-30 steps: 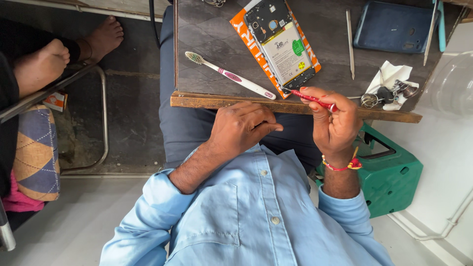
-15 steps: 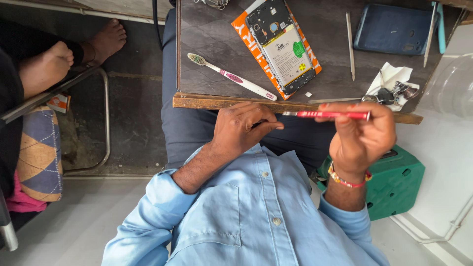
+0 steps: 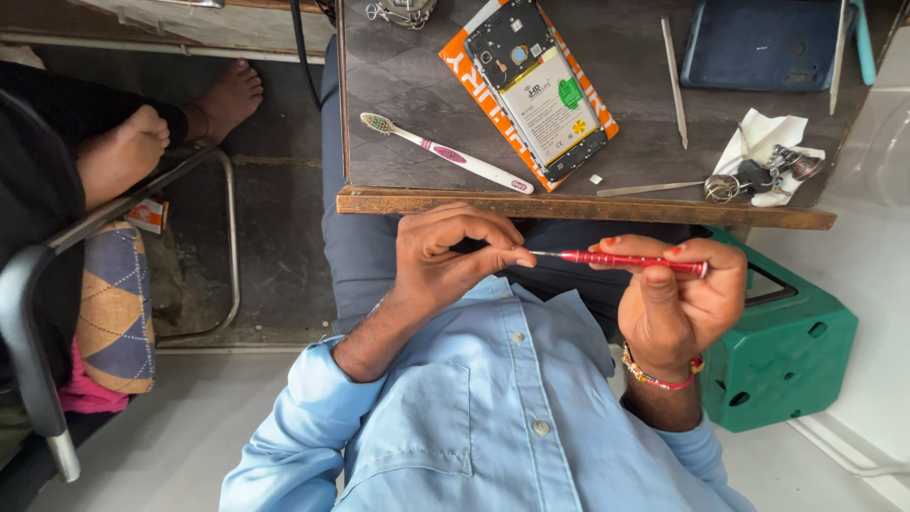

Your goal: The person uses a red screwdriver to remove screws from a disassembled smartphone lying on a workbench. They then pick up the phone and a separate back cover, aligning them as if to reassemble the device.

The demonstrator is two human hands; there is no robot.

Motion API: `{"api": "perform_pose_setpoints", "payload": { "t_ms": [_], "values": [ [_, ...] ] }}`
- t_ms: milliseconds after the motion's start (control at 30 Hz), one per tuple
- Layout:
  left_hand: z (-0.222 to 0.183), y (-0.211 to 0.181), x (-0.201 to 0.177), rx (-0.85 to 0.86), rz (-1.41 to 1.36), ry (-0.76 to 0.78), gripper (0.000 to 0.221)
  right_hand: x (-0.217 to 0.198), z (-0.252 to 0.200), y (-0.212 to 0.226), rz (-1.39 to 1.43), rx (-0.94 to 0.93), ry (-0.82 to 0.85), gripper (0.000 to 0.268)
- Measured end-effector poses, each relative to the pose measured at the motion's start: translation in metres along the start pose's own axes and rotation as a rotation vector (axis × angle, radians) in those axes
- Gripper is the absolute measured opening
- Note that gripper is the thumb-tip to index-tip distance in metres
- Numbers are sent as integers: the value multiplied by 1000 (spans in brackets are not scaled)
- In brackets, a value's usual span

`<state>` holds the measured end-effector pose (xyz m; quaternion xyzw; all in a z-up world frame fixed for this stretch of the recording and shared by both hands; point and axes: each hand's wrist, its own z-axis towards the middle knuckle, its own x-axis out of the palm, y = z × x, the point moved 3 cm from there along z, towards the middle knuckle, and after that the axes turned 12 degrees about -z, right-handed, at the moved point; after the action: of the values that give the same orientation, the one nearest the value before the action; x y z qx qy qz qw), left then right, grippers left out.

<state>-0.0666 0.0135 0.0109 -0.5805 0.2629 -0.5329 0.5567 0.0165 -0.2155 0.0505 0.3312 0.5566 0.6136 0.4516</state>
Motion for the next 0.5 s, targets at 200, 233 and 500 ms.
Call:
{"api": "perform_pose_setpoints", "payload": {
  "t_ms": [200,233,500],
  "values": [
    [2,-9,-1,6,7,12,20,1,-3,3,-50,-70,19,29],
    [2,-10,0,5,3,22,20,1,-2,3,-49,-67,21,29],
    [1,-9,2,-6,-31,66,18,1,-3,3,-36,-52,63,29]
  ]
}}
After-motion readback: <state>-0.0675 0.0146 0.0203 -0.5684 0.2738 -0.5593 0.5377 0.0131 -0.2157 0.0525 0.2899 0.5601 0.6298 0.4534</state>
